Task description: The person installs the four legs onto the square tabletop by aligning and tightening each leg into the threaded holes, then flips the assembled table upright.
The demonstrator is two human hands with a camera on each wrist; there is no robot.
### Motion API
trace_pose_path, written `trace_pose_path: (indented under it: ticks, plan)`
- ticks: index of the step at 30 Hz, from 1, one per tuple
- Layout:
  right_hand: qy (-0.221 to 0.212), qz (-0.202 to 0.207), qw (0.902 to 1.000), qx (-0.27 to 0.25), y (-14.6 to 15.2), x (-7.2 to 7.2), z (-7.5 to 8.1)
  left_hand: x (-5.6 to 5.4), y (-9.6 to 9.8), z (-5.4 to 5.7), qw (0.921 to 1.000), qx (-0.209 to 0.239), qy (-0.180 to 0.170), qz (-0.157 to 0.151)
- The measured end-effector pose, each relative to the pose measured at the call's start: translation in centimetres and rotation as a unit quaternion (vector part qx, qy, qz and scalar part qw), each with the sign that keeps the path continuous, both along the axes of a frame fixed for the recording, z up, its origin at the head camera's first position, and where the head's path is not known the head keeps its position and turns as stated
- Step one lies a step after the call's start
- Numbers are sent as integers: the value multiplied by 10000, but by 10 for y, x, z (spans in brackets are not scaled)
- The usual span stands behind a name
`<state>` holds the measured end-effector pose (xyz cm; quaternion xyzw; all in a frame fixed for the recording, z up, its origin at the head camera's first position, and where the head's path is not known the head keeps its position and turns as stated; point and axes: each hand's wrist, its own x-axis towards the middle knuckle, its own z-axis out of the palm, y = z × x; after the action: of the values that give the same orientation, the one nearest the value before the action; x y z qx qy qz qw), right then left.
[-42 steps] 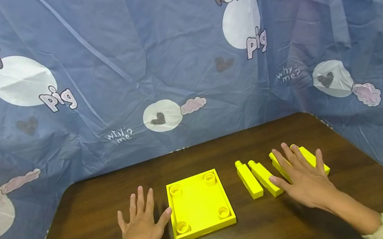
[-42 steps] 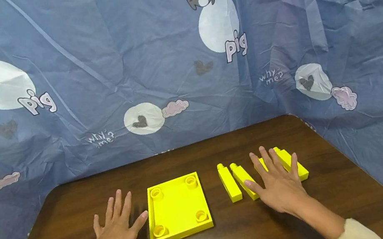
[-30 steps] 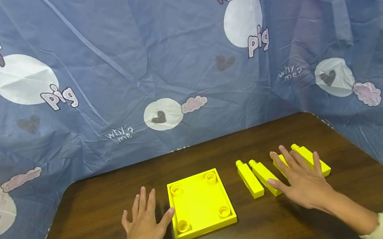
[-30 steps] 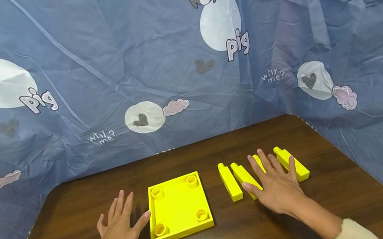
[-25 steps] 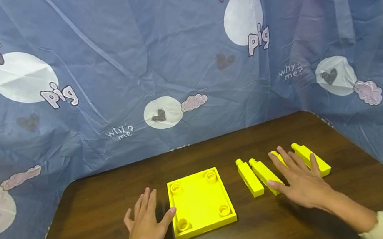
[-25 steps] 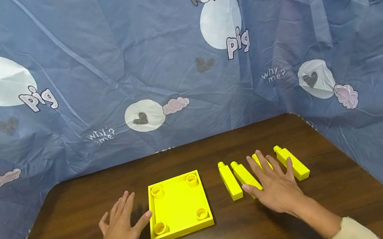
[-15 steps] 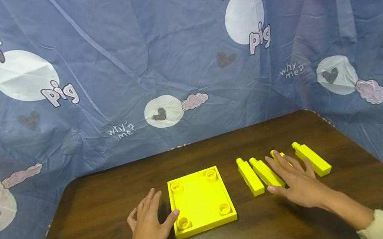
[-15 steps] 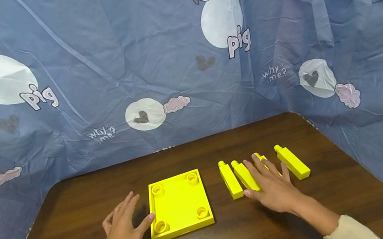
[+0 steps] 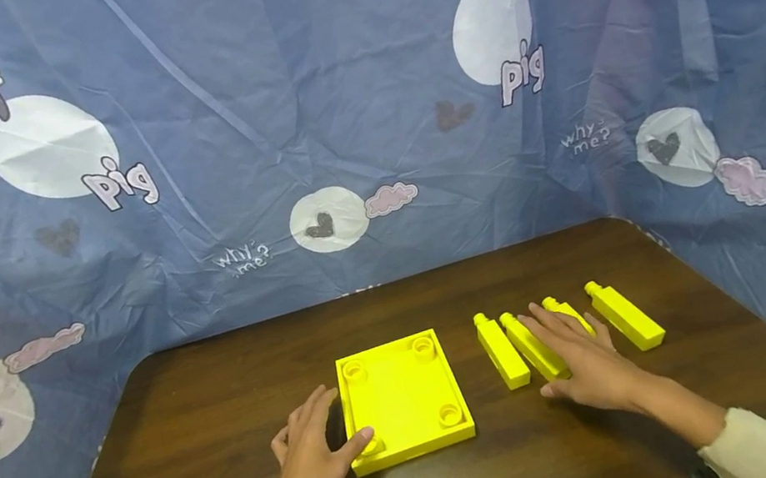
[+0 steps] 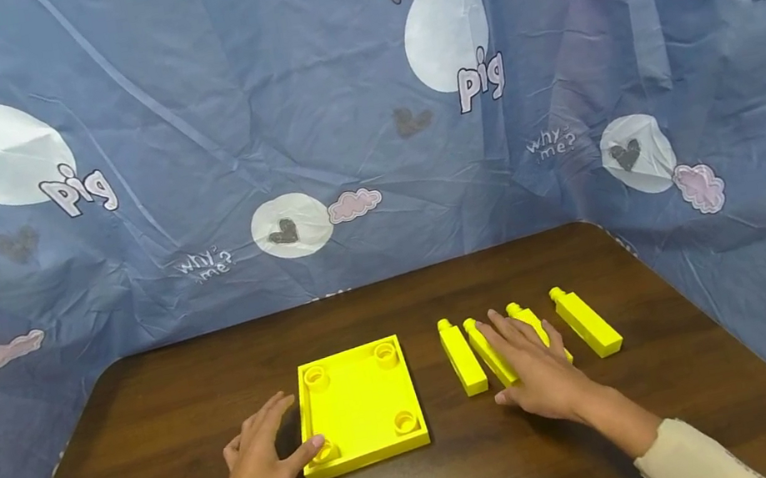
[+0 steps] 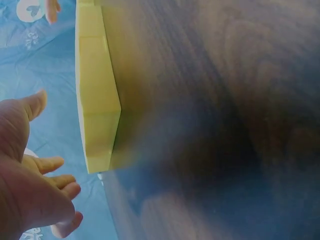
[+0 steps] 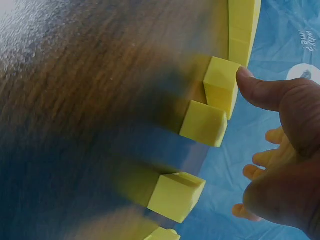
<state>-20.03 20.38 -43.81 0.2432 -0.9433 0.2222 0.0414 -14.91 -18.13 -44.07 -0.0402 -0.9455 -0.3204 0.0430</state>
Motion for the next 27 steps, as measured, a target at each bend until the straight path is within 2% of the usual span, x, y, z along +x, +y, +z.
trace_pose_path:
  ticks: [3,9,18,27]
  plan:
    - [88,73,9999,-42,-2,-2,-4,1,1,-1,9998,152,49,-91]
    - [351,215,9992,-11,-7,-6,-6,3,2,-5,9998,167,-63,-29]
    - [352,362,9987,40,-12,-11,-10,2,6,-12,9991,324,-286,-42]
    - [551,661,9956,375,-16,-18,-15,2,8,-16,9984,395,-400,50]
